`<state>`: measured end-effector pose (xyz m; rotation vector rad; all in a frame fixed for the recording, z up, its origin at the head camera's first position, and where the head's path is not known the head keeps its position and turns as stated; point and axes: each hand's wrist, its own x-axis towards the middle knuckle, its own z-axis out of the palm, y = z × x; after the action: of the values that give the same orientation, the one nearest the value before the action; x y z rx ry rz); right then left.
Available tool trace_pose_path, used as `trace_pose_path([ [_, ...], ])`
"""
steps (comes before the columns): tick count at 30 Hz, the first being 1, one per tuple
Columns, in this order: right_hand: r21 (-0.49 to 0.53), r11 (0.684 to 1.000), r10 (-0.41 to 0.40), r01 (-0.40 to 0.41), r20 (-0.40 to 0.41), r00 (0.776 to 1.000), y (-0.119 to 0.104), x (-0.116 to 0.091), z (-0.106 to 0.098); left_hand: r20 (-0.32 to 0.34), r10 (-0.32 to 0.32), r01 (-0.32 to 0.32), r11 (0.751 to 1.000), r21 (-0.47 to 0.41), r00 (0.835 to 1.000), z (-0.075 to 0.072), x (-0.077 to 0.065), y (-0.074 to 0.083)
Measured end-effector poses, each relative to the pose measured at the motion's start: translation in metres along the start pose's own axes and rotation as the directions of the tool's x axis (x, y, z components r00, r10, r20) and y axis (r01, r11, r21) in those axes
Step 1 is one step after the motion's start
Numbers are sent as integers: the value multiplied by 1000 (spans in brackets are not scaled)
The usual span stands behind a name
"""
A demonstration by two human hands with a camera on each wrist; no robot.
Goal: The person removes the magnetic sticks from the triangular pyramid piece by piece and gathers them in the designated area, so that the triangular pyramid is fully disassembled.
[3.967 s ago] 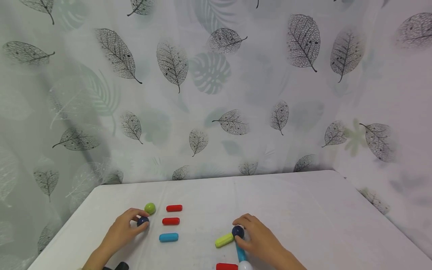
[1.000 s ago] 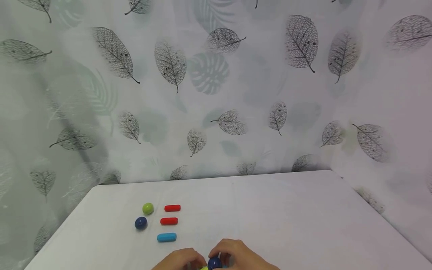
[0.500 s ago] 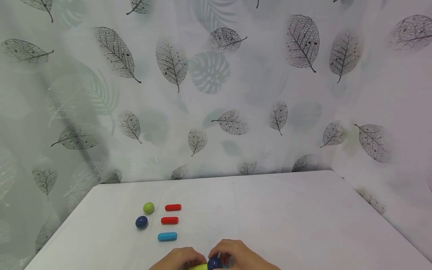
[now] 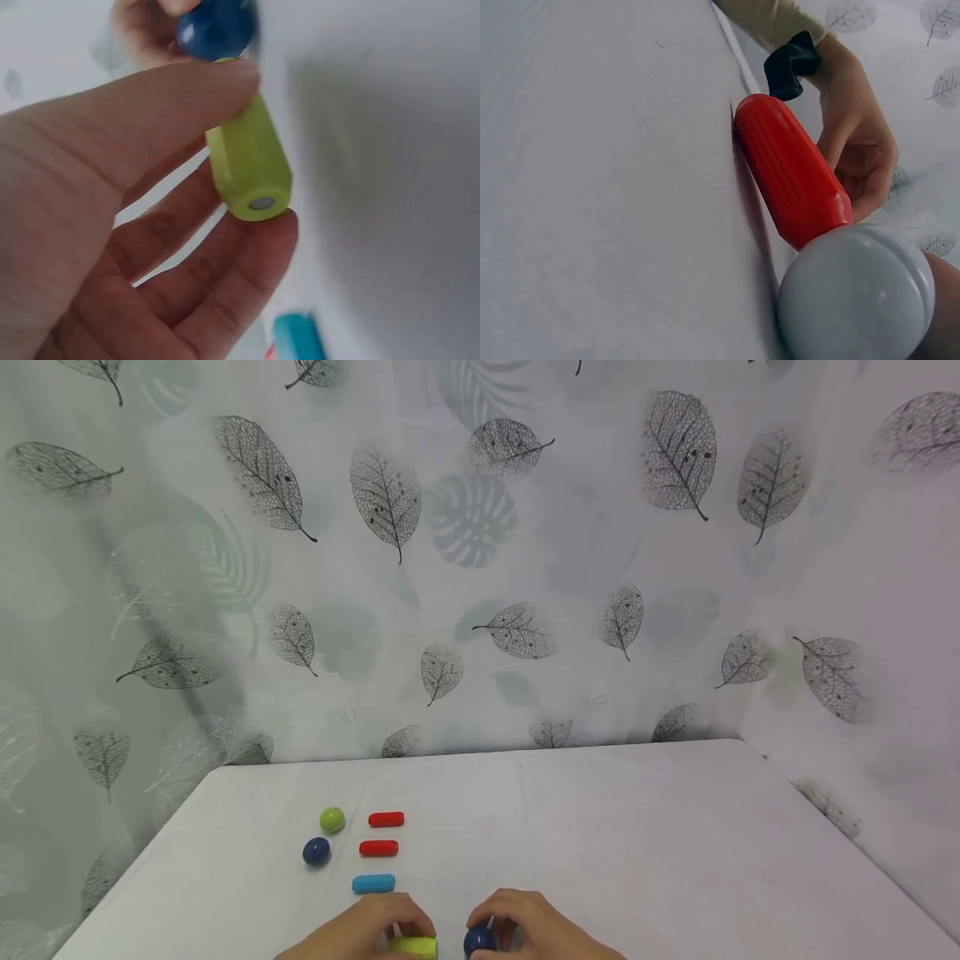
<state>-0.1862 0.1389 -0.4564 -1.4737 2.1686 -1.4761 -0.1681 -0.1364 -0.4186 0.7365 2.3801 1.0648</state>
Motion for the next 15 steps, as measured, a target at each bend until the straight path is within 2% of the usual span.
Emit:
trace_pose_path([
  [2, -1, 1000, 13, -13, -2, 1000, -1, 0, -1, -32, -36, 36, 999, 3, 999, -7, -6, 3],
  [6, 21, 998, 52, -52, 2, 999, -3, 1, -1, -91, -52, 61, 994, 91, 995, -19, -14, 5],
  [8, 24, 998, 58, -58, 3, 998, -3, 1, -1, -118, -36, 53, 988, 142, 992, -24, -17, 3],
  [11, 15, 999, 44, -44, 2, 999, -2, 0, -1, -148, 21, 13, 974, 228, 989, -29, -21, -3],
  [15, 5, 1000, 11, -11, 0, 1000, 0, 0, 0, -163, 60, -5, 947, 321, 985, -34, -25, -12],
])
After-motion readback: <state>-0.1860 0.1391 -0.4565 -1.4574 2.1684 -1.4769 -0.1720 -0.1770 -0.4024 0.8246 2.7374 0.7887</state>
